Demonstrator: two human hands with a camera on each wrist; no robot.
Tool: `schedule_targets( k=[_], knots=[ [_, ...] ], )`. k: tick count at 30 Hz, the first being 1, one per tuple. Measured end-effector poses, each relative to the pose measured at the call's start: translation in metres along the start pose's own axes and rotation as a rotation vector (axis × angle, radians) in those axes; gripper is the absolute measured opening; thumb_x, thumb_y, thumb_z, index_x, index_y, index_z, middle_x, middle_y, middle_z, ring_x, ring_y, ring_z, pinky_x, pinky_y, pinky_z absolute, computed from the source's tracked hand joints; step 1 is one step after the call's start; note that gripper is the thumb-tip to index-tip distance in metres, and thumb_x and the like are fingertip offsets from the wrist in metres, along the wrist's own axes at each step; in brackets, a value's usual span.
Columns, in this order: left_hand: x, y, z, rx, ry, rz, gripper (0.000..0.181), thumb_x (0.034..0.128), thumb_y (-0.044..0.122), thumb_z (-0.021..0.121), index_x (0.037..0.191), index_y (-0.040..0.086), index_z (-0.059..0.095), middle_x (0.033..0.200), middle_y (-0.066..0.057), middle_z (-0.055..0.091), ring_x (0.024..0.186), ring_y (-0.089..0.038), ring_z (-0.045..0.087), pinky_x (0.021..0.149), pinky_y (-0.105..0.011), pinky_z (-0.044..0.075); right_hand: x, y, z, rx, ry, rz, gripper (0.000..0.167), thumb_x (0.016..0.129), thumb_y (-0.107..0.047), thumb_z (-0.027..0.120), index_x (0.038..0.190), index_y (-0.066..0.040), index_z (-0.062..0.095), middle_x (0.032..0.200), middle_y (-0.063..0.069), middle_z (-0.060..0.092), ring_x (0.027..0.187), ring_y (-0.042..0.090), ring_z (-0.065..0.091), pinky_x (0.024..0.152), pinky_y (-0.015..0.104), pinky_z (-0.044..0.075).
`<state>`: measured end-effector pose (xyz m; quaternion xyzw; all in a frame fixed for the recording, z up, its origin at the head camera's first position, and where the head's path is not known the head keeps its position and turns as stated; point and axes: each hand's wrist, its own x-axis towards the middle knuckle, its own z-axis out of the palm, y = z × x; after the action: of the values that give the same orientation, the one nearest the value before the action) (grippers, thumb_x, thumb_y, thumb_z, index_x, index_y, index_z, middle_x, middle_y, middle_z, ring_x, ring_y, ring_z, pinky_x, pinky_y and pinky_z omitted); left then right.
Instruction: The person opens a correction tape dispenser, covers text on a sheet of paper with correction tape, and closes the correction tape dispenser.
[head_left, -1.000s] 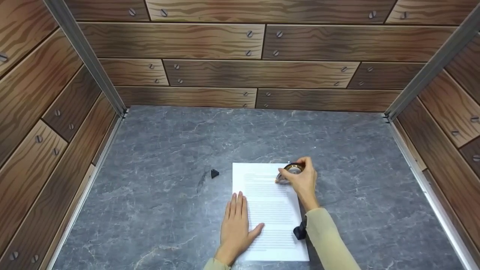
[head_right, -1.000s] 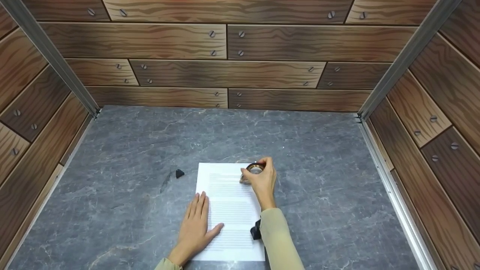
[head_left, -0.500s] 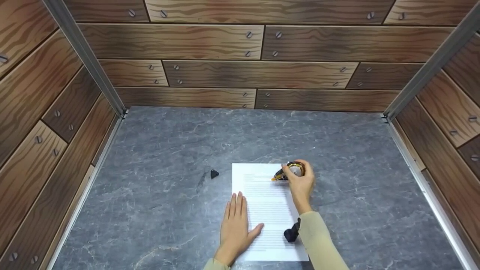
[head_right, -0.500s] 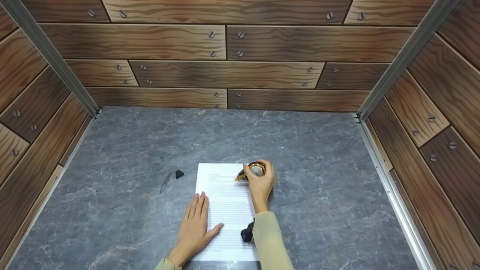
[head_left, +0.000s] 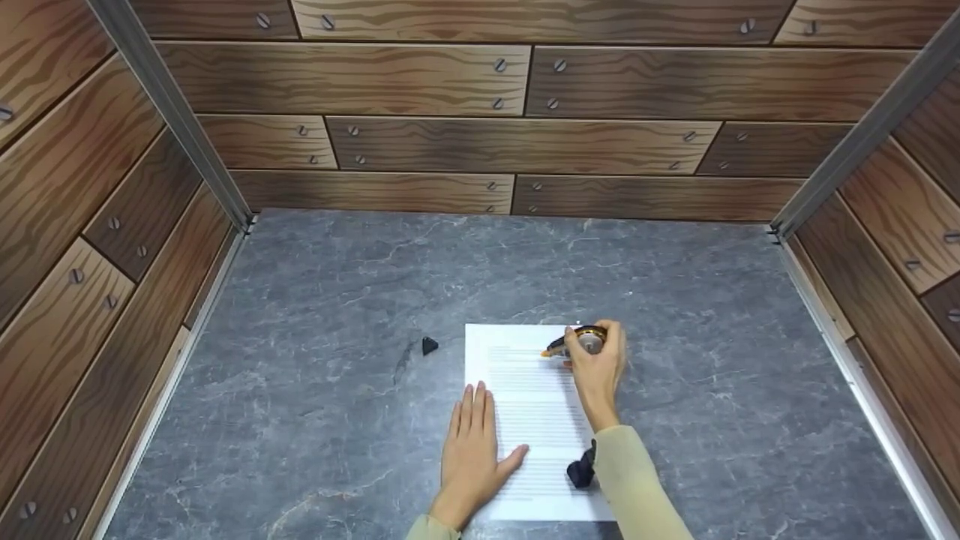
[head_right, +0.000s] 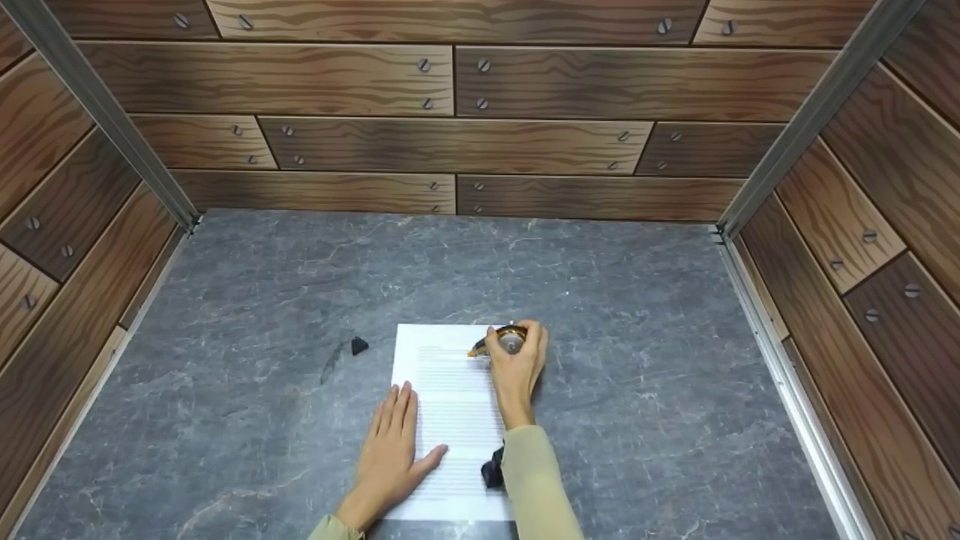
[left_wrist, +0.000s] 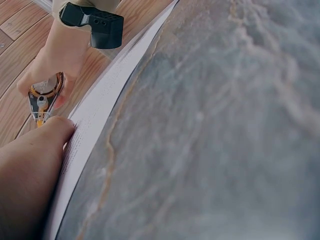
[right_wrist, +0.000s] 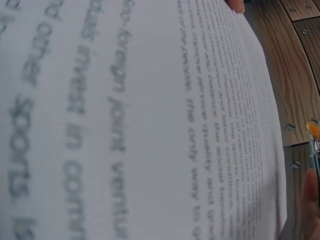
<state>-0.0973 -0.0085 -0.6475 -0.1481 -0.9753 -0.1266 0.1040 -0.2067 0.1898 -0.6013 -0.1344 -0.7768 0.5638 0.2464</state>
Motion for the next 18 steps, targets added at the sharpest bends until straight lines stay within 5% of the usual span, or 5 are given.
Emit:
schedule_targets(
  k=[12,18],
  knots=[
    [-0.0011,0.0004,0.0001,0.001,0.019,0.005,0.097,0.0909,0.07,0.047,0.151,-0.005,0.033,0.16,-0.02,0.026,0.149,-0.034,0.02,0.12,-0.046,0.019,-0.0045,-0.0017,0.0006,-0.022,0.021,-0.061,0.049,0.078,-0.025,0.085,0.116,-0.005,0.06,0.109,0.009,0.058,0.091,0.024,0.062,0.054,0.026,0.057],
    [-0.0008,-0.0002,0.0004,0.009,0.021,0.007,0.097,0.091,0.07,0.046,0.151,-0.005,0.033,0.16,-0.02,0.027,0.149,-0.033,0.021,0.12,-0.046,0.019,-0.0094,-0.0029,0.0032,-0.029,0.035,-0.108,0.047,0.082,-0.025,0.082,0.117,-0.003,0.06,0.109,0.009,0.059,0.094,0.021,0.061,0.07,0.028,0.055]
  ],
)
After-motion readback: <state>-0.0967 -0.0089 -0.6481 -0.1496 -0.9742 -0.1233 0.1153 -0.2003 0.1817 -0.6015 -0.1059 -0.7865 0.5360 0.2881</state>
